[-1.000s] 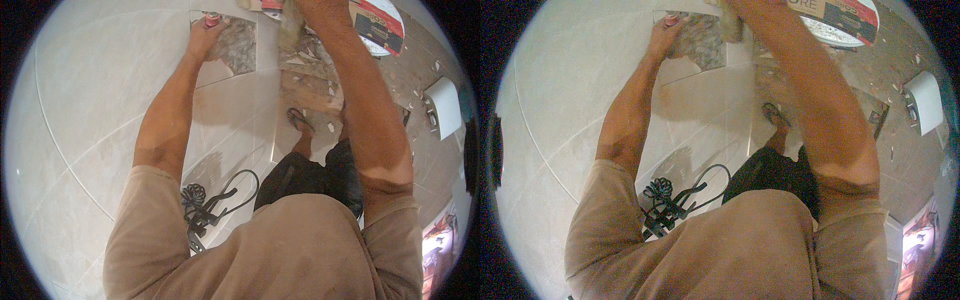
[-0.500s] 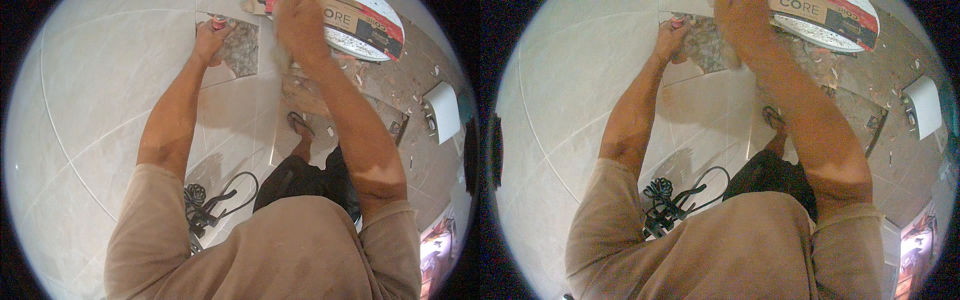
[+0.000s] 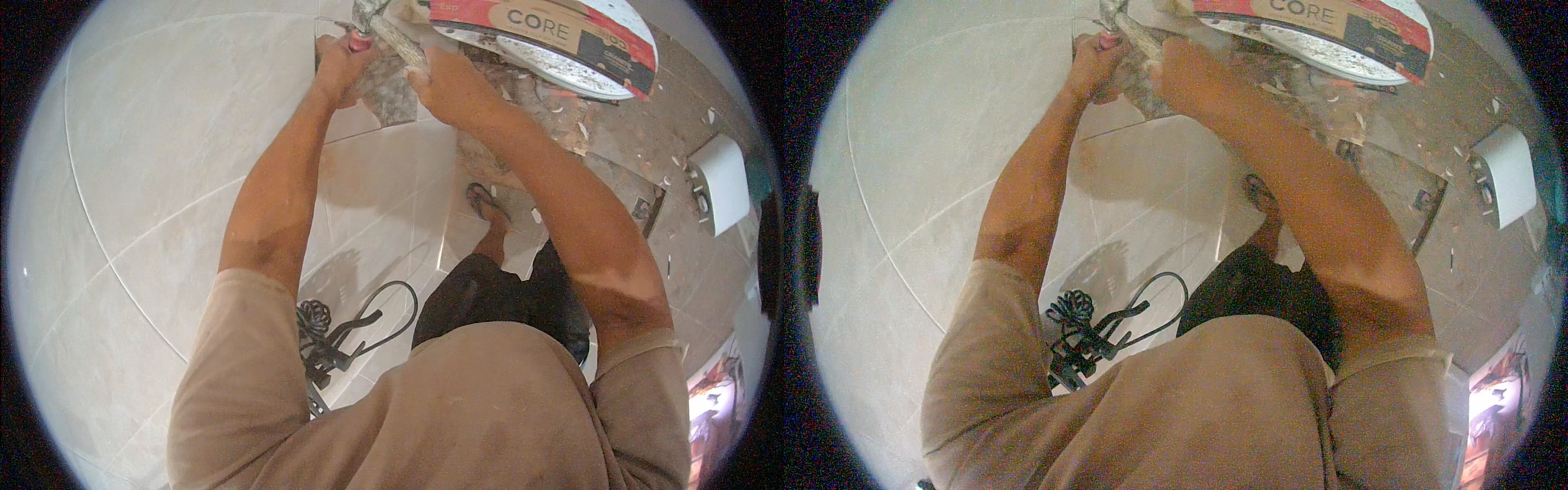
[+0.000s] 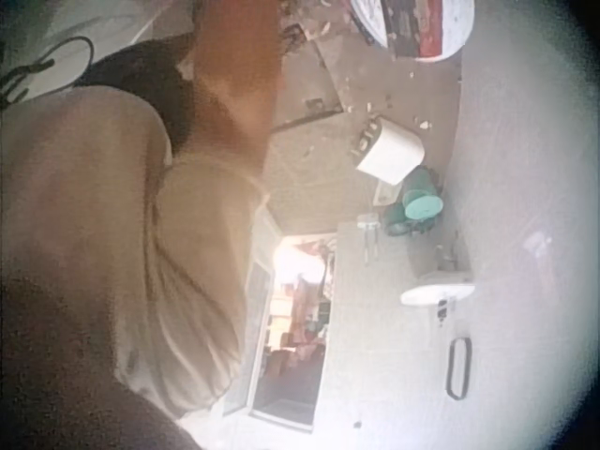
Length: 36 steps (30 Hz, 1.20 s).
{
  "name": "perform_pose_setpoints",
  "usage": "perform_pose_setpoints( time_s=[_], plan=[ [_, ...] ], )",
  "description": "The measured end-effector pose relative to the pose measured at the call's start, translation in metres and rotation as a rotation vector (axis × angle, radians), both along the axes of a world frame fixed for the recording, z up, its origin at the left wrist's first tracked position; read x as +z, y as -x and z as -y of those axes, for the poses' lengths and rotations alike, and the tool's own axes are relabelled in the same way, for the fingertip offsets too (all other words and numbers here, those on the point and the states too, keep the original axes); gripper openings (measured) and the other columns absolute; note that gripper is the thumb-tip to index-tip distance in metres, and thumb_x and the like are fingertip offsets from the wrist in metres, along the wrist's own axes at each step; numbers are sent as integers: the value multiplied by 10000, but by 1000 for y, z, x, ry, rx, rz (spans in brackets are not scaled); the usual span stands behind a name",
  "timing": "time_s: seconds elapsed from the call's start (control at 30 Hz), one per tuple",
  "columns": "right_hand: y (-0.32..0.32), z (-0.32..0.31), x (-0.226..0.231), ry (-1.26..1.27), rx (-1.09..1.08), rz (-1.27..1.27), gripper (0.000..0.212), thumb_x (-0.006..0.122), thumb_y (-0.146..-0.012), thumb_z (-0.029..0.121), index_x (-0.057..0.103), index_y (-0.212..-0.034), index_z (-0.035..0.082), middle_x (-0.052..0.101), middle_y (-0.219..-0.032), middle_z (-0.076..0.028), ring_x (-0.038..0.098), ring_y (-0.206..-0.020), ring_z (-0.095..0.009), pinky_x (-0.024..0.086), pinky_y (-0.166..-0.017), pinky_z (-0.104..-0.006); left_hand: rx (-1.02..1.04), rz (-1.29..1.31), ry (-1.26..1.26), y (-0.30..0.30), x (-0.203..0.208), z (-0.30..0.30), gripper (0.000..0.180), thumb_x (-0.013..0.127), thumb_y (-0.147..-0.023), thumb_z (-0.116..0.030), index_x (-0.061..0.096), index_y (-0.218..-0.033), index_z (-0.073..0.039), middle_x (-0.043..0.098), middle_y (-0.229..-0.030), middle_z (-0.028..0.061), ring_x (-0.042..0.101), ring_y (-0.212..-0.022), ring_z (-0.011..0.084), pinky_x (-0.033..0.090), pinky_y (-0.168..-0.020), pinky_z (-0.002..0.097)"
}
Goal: The person uses a hammer and a chisel to remove tiles from a tiled wall in a bathroom. They repeatedly strike the chisel to break the tiles and pry them off the wall, creating a pile of debris on the floor.
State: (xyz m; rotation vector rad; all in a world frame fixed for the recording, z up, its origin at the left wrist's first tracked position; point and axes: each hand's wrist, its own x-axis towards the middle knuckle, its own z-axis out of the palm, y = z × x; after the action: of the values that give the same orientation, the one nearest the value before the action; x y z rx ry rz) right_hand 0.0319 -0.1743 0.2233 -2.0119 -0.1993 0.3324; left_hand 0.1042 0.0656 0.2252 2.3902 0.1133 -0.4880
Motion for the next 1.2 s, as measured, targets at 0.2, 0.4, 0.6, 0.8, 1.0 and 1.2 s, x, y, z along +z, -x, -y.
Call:
perform_pose_setpoints(
  time_s=[0.2, 0.4, 0.6, 0.8, 1.0, 1.2],
  plan=[
    [39, 58, 10, -21, -315, 103, 426, 607, -948, 207, 555, -1298, -32, 659, -1144, -276, 641, -1104, -404, 474, -974, -473, -256, 216, -182, 59, 2, 69, 305, 789, -840, -233, 716, -1082, -62, 726, -959, 155, 706, -886, 324, 563, -799, 432],
    [113, 119, -14, -158, -350, -251, 405, 579, -998, 227, 576, -1321, -17, 636, -1231, -205, 599, -1114, -323, 463, -979, -425, -344, 352, -197, 83, -40, 79, 178, 758, -847, -169, 677, -941, -42, 674, -883, 154, 647, -853, 408, 502, -760, 501],
    [177, 116, -40, -166, -267, -247, 310, 572, -1043, 225, 586, -1246, -9, 654, -1027, -89, 601, -905, -199, 493, -843, -350, -273, 623, -291, 82, -35, 49, 169, 773, -827, -181, 646, -853, -73, 640, -879, 127, 612, -857, 383, 450, -757, 496],
    [162, 89, -25, -202, -152, -231, 408, 576, -1053, 237, 518, -1360, -25, 645, -1059, -100, 584, -967, -180, 486, -866, -324, -182, 667, -195, 78, -28, 35, 188, 805, -783, -187, 642, -797, -94, 641, -866, 91, 629, -886, 348, 439, -777, 494],
    [138, 68, -5, -371, -180, -240, 466, 573, -1050, 207, 453, -1438, -22, 622, -1135, -101, 570, -983, -152, 471, -877, -296, -185, 623, -150, 70, -29, 25, 230, 829, -755, -192, 629, -760, -80, 650, -831, 125, 634, -817, 374, 475, -750, 481],
    [119, 66, 8, -1281, -561, -571, 457, 566, -1039, 315, 529, -1341, -27, 632, -1133, -159, 621, -945, -260, 520, -810, -448, -153, 599, -62, 62, -16, 23, 208, 806, -763, -158, 620, -787, -69, 644, -800, 140, 638, -782, 374, 495, -714, 471]
  ],
)
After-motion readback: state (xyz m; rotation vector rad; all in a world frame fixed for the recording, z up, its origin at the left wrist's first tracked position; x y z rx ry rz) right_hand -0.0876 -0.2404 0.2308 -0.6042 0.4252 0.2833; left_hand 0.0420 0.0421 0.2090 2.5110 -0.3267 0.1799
